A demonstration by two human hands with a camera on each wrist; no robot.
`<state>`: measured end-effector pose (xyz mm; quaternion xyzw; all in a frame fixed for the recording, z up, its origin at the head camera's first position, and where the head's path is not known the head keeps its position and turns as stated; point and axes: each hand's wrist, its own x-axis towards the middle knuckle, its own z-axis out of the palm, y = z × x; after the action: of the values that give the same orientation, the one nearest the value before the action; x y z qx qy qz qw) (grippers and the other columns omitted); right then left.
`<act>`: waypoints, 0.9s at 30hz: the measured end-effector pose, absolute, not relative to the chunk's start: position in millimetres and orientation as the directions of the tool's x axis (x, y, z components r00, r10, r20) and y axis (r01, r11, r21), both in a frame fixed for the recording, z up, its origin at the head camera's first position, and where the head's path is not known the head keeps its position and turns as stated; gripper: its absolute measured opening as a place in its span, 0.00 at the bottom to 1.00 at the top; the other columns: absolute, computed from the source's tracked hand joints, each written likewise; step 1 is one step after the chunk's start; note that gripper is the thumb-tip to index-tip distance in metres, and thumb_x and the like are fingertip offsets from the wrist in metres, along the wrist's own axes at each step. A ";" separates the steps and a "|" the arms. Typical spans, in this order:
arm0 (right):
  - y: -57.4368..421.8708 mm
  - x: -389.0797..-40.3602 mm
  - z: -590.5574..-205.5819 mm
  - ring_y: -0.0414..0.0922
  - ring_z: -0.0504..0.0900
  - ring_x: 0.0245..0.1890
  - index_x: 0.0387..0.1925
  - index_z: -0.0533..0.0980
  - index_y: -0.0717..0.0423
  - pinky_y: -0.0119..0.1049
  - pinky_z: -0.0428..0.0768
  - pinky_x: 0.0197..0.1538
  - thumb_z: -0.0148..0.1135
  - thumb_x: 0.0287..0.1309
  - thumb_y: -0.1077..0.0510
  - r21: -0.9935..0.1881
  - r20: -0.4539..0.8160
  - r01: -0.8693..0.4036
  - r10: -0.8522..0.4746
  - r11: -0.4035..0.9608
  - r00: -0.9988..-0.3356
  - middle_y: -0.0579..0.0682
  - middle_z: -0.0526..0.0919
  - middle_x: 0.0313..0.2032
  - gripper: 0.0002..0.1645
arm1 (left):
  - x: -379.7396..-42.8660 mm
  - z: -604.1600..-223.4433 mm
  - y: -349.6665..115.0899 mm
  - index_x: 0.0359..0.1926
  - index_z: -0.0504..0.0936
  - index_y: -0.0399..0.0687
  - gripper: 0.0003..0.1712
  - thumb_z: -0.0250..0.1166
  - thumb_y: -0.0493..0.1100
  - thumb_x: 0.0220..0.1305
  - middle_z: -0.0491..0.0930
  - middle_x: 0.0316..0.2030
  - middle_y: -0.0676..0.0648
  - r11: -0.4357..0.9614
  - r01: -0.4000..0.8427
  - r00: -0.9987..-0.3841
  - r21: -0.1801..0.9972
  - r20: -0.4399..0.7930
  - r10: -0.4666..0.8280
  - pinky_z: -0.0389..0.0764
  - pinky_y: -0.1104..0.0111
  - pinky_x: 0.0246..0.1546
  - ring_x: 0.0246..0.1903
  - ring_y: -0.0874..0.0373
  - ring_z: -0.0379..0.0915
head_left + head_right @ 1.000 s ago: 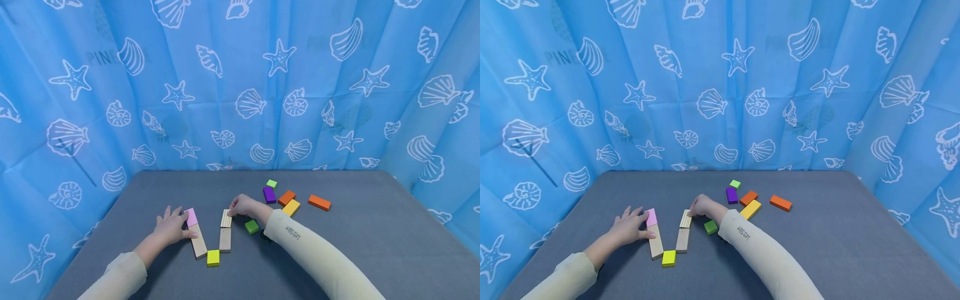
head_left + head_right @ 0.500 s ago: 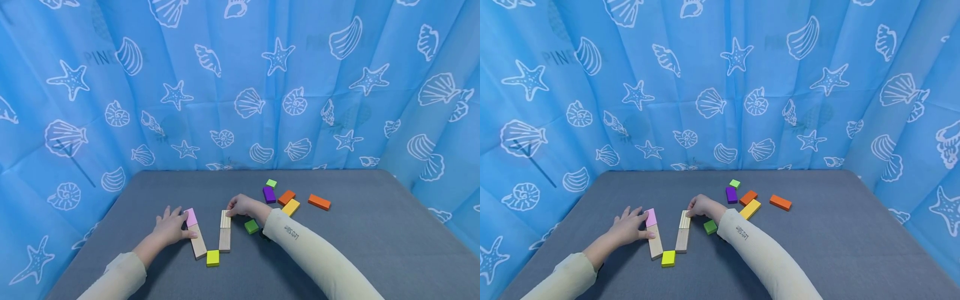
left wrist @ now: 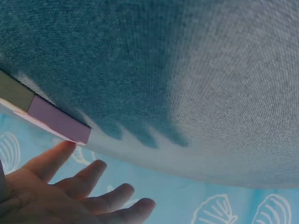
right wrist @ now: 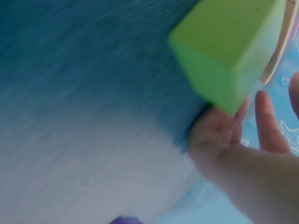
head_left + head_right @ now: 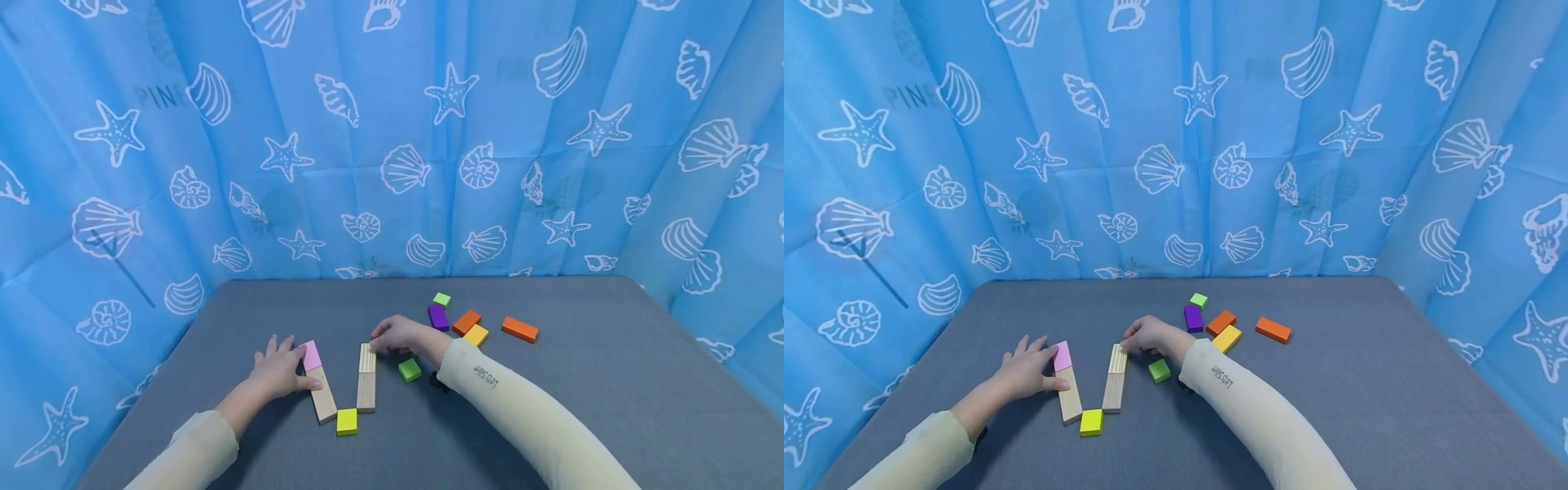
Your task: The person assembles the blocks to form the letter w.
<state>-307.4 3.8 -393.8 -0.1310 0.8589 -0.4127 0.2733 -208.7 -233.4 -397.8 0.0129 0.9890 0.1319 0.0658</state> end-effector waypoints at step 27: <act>73.3 -291.9 -380.9 0.44 0.71 0.44 0.51 0.80 0.53 0.44 0.73 0.52 0.73 0.51 0.63 -0.579 -0.318 -0.430 -0.678 0.692 -0.663 0.46 0.74 0.43 0.23 | -206.2 -402.9 -172.4 0.66 0.74 0.57 0.41 0.68 0.66 0.53 0.74 0.37 0.46 0.926 0.323 -0.937 0.195 -0.070 0.342 0.64 0.64 0.31 0.31 0.56 0.61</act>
<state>-291.9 73.3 -380.9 -0.3141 0.8812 -0.2347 0.2641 -206.2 -172.4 -402.9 0.1696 0.9800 0.0905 0.0513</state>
